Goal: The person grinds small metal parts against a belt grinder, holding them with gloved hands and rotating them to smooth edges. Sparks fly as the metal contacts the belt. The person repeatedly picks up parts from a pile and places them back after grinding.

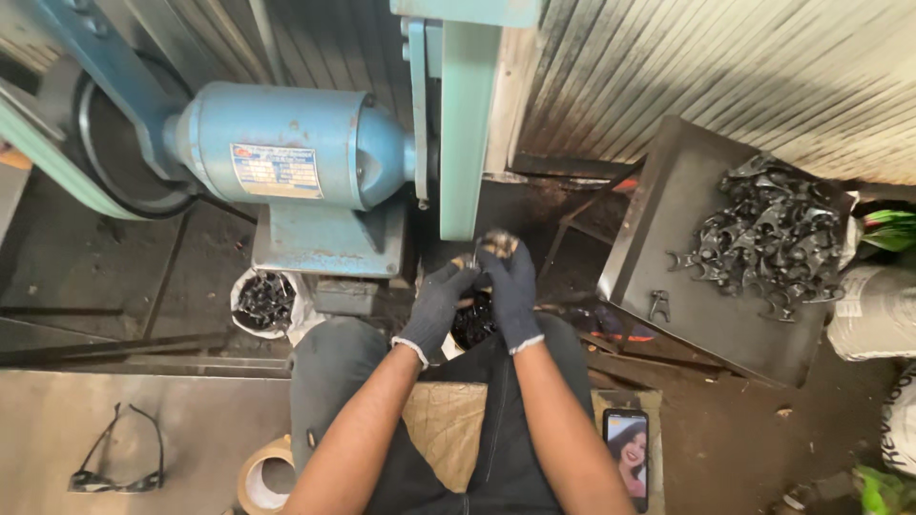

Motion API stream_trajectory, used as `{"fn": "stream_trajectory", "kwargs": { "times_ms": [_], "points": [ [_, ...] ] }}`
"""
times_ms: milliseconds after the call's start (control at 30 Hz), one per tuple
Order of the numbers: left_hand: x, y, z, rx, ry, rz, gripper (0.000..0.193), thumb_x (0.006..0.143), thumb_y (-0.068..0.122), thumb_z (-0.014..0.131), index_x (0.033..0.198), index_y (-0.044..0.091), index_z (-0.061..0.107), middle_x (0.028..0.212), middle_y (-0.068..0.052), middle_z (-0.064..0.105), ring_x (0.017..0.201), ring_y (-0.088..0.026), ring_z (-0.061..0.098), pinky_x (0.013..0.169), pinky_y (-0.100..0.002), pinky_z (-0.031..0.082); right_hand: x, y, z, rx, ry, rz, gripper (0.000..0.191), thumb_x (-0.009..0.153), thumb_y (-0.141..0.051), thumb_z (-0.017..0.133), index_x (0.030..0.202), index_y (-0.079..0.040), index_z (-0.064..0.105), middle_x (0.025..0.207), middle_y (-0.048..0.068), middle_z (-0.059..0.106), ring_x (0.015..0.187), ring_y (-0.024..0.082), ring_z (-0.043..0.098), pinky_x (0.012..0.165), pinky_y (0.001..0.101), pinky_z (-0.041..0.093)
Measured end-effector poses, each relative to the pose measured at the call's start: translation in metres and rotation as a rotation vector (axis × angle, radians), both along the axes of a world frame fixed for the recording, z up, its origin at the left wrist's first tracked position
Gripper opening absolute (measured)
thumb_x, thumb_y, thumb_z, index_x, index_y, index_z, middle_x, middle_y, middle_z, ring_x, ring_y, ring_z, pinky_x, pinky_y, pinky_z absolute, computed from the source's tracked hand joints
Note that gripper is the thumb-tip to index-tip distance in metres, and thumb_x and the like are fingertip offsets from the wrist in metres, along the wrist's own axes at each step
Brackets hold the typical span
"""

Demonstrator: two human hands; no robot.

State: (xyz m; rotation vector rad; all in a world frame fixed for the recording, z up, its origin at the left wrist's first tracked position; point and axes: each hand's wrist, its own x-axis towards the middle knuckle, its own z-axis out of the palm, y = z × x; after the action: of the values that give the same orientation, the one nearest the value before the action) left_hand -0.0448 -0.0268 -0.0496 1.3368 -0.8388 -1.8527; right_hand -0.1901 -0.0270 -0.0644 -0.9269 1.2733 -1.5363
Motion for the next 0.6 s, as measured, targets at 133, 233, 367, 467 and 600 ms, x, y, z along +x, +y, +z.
{"fn": "stream_trajectory", "kwargs": {
  "times_ms": [133, 233, 367, 467, 600],
  "points": [
    [-0.007, -0.007, -0.016, -0.580, -0.024, -0.090, 0.037, 0.096, 0.020, 0.060, 0.128, 0.004, 0.069, 0.122, -0.006, 0.065, 0.112, -0.017, 0.068, 0.094, -0.034, 0.059, 0.004, -0.034, 0.006, 0.019, -0.207, 0.042, 0.026, 0.097, -0.006, 0.065, 0.122, -0.001, 0.062, 0.110, 0.006, 0.070, 0.097, 0.014, 0.066, 0.085, 0.0297, 0.055],
    [-0.014, -0.011, -0.014, -0.165, 0.391, 0.103, 0.031, 0.098, 0.021, 0.062, 0.123, 0.004, 0.068, 0.117, -0.004, 0.065, 0.111, -0.016, 0.066, 0.096, -0.036, 0.056, 0.006, -0.047, 0.007, 0.016, -0.166, 0.027, 0.024, 0.100, -0.005, 0.065, 0.123, 0.001, 0.061, 0.111, 0.008, 0.069, 0.100, 0.015, 0.065, 0.087, 0.0305, 0.054],
    [-0.014, -0.004, 0.015, -0.172, 0.370, 0.017, 0.030, 0.099, 0.023, 0.065, 0.121, 0.004, 0.070, 0.115, -0.005, 0.067, 0.106, -0.014, 0.063, 0.095, -0.035, 0.053, -0.012, -0.031, 0.001, -0.015, -0.028, 0.086, 0.034, 0.097, -0.006, 0.064, 0.130, 0.000, 0.061, 0.118, 0.009, 0.071, 0.109, 0.018, 0.068, 0.097, 0.0311, 0.054],
    [-0.008, 0.011, 0.043, -0.063, -0.173, -0.080, 0.042, 0.097, 0.036, 0.061, 0.127, 0.009, 0.069, 0.114, -0.008, 0.073, 0.102, -0.018, 0.067, 0.088, -0.035, 0.053, -0.055, 0.001, -0.003, -0.094, 0.353, 0.060, 0.030, 0.100, -0.009, 0.066, 0.128, 0.000, 0.066, 0.124, 0.012, 0.072, 0.116, 0.022, 0.068, 0.104, 0.0328, 0.052],
    [0.004, 0.020, 0.046, -0.340, -0.673, -0.381, 0.047, 0.097, 0.040, 0.054, 0.134, 0.013, 0.067, 0.120, -0.017, 0.072, 0.112, -0.032, 0.068, 0.094, -0.041, 0.050, -0.155, 0.043, -0.011, 0.158, 1.229, -0.415, 0.052, 0.092, -0.027, 0.077, 0.128, 0.008, 0.066, 0.126, 0.034, 0.062, 0.118, 0.050, 0.056, 0.097, 0.0536, 0.042]
  ]
}}
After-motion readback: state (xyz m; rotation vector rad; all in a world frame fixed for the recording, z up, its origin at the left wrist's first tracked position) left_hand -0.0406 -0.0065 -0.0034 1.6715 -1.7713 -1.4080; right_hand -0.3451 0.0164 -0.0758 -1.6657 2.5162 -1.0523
